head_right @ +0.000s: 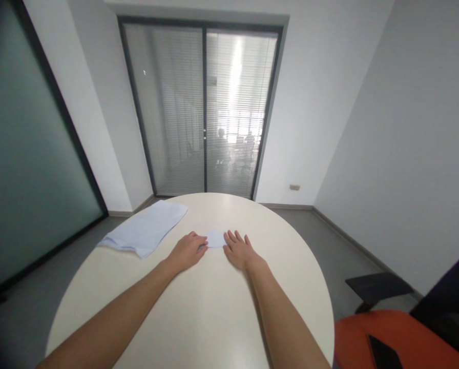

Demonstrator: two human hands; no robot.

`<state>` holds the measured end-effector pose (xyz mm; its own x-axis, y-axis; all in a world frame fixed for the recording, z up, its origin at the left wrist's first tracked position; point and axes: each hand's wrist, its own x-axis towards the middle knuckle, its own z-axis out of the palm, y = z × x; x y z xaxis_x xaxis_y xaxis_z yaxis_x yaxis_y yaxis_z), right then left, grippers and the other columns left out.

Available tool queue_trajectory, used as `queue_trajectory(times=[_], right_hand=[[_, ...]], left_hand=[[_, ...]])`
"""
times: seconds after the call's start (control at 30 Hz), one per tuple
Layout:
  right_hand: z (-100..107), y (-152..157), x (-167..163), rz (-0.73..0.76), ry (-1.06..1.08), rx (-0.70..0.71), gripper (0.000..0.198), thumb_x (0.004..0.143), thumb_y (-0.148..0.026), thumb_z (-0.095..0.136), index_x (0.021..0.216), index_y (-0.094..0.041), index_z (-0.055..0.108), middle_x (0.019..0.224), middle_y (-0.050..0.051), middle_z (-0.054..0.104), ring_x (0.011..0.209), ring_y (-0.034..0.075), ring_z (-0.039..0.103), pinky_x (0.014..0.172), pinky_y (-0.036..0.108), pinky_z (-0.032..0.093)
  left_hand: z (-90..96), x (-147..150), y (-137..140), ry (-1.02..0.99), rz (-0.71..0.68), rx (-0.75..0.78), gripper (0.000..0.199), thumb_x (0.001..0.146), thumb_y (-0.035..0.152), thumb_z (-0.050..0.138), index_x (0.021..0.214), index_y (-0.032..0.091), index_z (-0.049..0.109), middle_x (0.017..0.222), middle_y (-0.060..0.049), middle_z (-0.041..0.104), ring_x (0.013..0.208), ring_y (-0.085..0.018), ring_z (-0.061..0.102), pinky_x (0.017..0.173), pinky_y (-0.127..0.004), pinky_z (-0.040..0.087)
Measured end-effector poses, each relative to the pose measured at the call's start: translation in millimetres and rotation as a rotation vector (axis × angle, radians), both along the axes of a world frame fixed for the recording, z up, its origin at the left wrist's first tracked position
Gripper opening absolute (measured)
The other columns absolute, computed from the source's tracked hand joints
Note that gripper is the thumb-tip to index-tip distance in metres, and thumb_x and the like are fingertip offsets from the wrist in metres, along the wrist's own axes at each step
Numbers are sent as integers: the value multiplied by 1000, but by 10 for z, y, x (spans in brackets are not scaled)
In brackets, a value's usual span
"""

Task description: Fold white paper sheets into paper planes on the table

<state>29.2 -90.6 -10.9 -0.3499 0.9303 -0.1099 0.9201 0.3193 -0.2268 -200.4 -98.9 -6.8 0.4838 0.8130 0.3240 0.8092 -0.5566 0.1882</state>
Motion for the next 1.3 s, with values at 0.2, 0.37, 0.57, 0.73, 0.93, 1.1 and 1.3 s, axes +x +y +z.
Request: queue_trajectory(times=[0.2, 0.37, 0.57, 0.73, 0.93, 1.1, 1.3], right_hand=[[-29, 32, 19, -95, -39, -43, 64, 100, -44, 19, 159, -19, 13, 165, 4, 6, 152, 29, 2, 119, 59, 7], [-31, 19, 19, -124, -52, 2, 65, 100, -45, 20, 158, -17, 17, 165, 5, 8, 151, 32, 2, 119, 58, 7], [48, -11, -8, 47, 26, 191, 57, 101, -44, 23, 150, -19, 40, 161, 8, 27, 150, 30, 16, 119, 54, 13], [26, -21, -93, 204, 116, 140, 57, 102, -44, 21, 151, -21, 39, 159, 4, 32, 148, 27, 23, 120, 48, 20], [-4, -18, -93, 149, 88, 37, 61, 102, -45, 19, 157, -20, 24, 163, 3, 19, 151, 29, 12, 121, 52, 14], [22, -4, -25, 56, 60, 19, 64, 101, -49, 21, 157, -20, 21, 164, 4, 16, 151, 30, 7, 120, 54, 12], [2, 4, 29, 19, 76, 93, 65, 101, -52, 24, 156, -17, 27, 163, 8, 20, 151, 31, 10, 119, 54, 13]], left_hand=[[36, 23, -26, 39, 39, -34, 28, 99, 30, 42, 102, 20, 69, 100, -9, 72, 101, -24, 59, 88, -37, 44], [1, 13, -10, 46, 27, -1, 24, 97, 30, 49, 105, 21, 69, 102, -8, 72, 102, -25, 59, 88, -37, 45], [25, 5, -32, 23, -73, 5, 18, 92, 28, 56, 102, 21, 69, 105, -7, 72, 104, -25, 59, 93, -38, 44], [51, 18, -80, -25, -263, -17, 17, 91, 23, 56, 101, 22, 68, 112, -5, 71, 109, -21, 60, 98, -34, 44], [44, 21, -82, -38, -263, -47, 20, 91, 25, 55, 105, 22, 68, 121, -5, 69, 115, -22, 58, 101, -35, 44], [28, 31, -69, -20, -227, 0, 19, 91, 25, 55, 104, 22, 68, 116, -5, 71, 109, -21, 60, 97, -34, 46], [-12, 18, -33, 0, -135, 28, 20, 93, 27, 54, 107, 21, 67, 110, -6, 72, 107, -23, 61, 93, -35, 47]])
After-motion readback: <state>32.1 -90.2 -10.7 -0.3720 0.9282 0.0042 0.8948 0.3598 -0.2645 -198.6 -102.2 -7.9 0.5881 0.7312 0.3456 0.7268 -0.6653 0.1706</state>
